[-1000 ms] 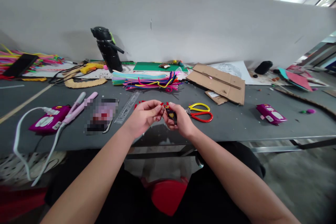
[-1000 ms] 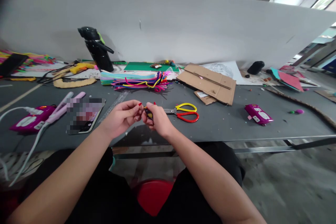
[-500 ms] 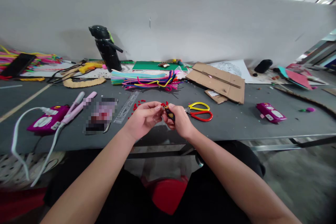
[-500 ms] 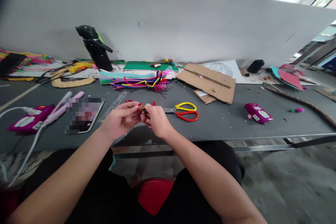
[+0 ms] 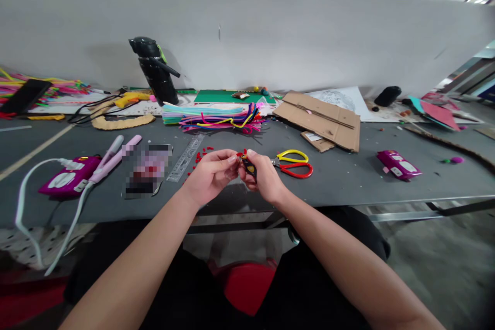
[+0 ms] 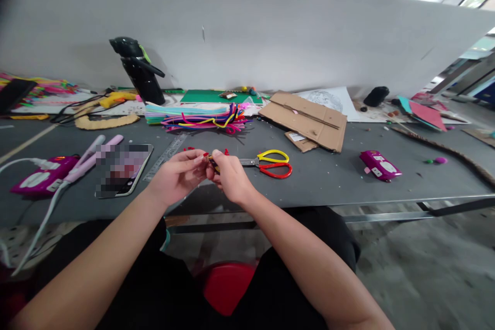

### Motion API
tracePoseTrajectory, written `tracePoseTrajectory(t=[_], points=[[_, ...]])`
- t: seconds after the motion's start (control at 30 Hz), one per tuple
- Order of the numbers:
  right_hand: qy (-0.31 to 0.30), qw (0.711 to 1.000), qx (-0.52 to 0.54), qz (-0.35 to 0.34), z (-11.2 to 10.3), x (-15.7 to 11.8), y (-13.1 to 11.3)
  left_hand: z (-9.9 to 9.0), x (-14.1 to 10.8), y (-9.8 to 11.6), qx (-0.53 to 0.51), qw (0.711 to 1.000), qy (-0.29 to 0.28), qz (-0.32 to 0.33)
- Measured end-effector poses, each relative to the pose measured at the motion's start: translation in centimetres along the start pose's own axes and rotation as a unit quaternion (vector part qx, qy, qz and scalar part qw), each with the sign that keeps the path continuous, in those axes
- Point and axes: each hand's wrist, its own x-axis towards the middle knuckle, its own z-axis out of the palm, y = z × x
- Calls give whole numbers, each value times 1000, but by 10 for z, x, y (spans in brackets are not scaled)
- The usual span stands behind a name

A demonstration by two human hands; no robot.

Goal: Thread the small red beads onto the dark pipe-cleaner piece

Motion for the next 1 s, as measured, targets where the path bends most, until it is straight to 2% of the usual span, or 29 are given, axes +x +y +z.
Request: tracePoseTrajectory(t=[0.4,0.57,0.8,0.9,1.0], points=[[8,999,22,41,0,1,-3,0,1,-1,-11,1000,28,0],[-4,999,19,26,0,1,-1,1,0,-1,3,1000,6,0],[-13,1000,6,12,-3,1,-3,2,0,3,5,1000,17,-5],[-29,999,-13,7,-6,0,-8,-2,-2,7,-14,1000,-6,-17],[-40,996,-68,-43,-10,-4,-13,-3,-4,10,-47,997,-50,-34]])
